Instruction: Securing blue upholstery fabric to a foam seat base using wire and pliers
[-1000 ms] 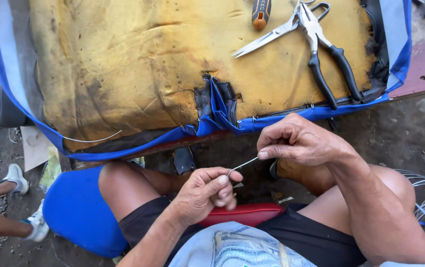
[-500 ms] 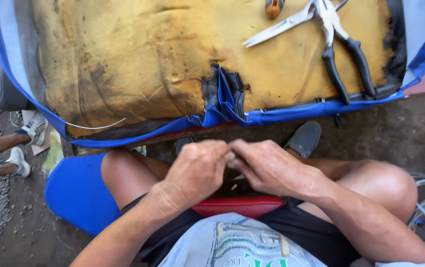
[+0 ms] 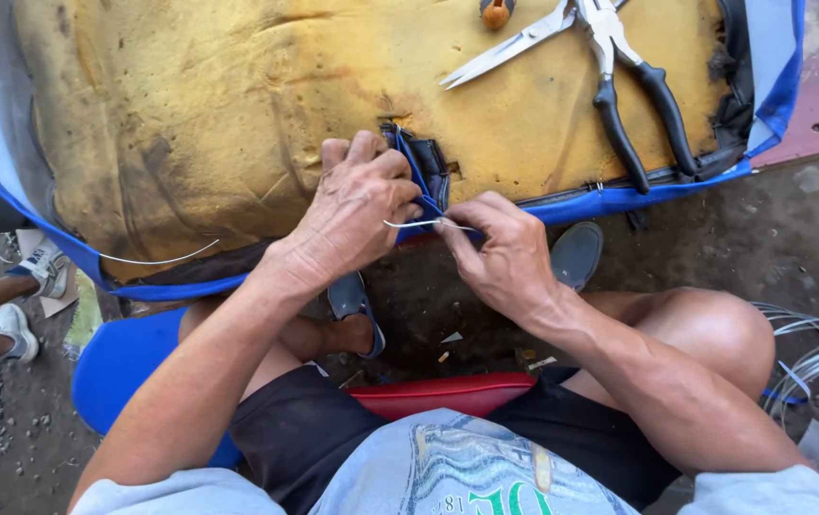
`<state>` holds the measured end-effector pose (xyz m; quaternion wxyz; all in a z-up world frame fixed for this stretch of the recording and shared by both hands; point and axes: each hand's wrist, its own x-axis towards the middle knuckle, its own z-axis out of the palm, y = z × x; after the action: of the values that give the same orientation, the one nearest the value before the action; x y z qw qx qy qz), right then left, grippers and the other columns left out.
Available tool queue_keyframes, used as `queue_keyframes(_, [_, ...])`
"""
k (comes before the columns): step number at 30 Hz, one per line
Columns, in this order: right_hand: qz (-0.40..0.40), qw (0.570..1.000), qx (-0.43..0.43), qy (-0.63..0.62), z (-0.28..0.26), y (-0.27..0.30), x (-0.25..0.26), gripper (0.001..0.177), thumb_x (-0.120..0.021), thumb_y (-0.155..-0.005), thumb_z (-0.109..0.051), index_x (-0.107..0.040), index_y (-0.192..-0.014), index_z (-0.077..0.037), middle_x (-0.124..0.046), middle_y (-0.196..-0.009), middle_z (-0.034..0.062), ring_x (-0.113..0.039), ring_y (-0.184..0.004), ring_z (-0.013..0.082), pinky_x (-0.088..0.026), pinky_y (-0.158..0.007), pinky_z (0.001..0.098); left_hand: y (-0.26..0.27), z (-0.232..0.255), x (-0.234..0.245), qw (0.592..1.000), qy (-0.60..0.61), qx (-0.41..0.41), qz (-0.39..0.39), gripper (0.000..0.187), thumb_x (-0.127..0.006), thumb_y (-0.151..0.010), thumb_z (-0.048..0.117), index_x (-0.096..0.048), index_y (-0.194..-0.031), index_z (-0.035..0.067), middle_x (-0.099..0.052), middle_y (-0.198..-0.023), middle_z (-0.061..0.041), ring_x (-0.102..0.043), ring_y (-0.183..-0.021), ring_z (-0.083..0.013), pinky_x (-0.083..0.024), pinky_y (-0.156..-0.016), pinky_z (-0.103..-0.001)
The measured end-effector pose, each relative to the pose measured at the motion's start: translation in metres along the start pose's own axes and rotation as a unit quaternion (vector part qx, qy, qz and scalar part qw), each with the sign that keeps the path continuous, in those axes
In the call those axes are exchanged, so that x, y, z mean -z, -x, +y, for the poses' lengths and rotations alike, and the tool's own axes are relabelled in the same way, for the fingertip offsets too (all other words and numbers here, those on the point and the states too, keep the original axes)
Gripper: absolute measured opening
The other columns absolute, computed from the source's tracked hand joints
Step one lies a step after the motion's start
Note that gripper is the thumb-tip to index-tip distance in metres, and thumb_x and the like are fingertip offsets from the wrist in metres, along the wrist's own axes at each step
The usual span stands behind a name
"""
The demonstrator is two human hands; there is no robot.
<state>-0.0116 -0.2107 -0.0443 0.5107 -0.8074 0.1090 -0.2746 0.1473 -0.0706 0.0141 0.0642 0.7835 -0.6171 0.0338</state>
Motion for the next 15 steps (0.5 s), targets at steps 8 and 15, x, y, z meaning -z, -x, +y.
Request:
queue_keyframes(8, [0.044, 0.998, -0.054, 0.003, -0.011, 0.002, -0.003, 0.018, -0.071, -0.095, -0.011, -0.065, -0.111, -0.014, -0.07, -0.076, 0.0081, -0.065, -0.062, 0.0246, -0.051, -0.054, 0.0352, -0.005, 0.002, 0.01, 0.99, 0.137, 0.022, -0.027, 0.022, -0.07, -0.091, 0.037, -0.065, -0.077, 0.021, -0.064, -0.093, 0.004, -0.049, -0.113, -0.0217, -0.03, -0.096, -0.043])
queue_keyframes(15, [0.097, 0.967, 0.131, 0.198, -0.008, 0.0, -0.005, 0.013, -0.075, -0.098, -0.023, -0.075, -0.11, -0.017, -0.066, -0.098, 0.0036, -0.073, -0.069, 0.0286, -0.059, -0.055, 0.0394, -0.01, 0.002, 0.008, 0.989, 0.141, 0.047, -0.029, 0.02, -0.069, -0.092, 0.035, -0.067, -0.083, 0.017, -0.063, -0.096, 0.001, -0.048, -0.115, -0.0223, -0.03, -0.1, -0.043])
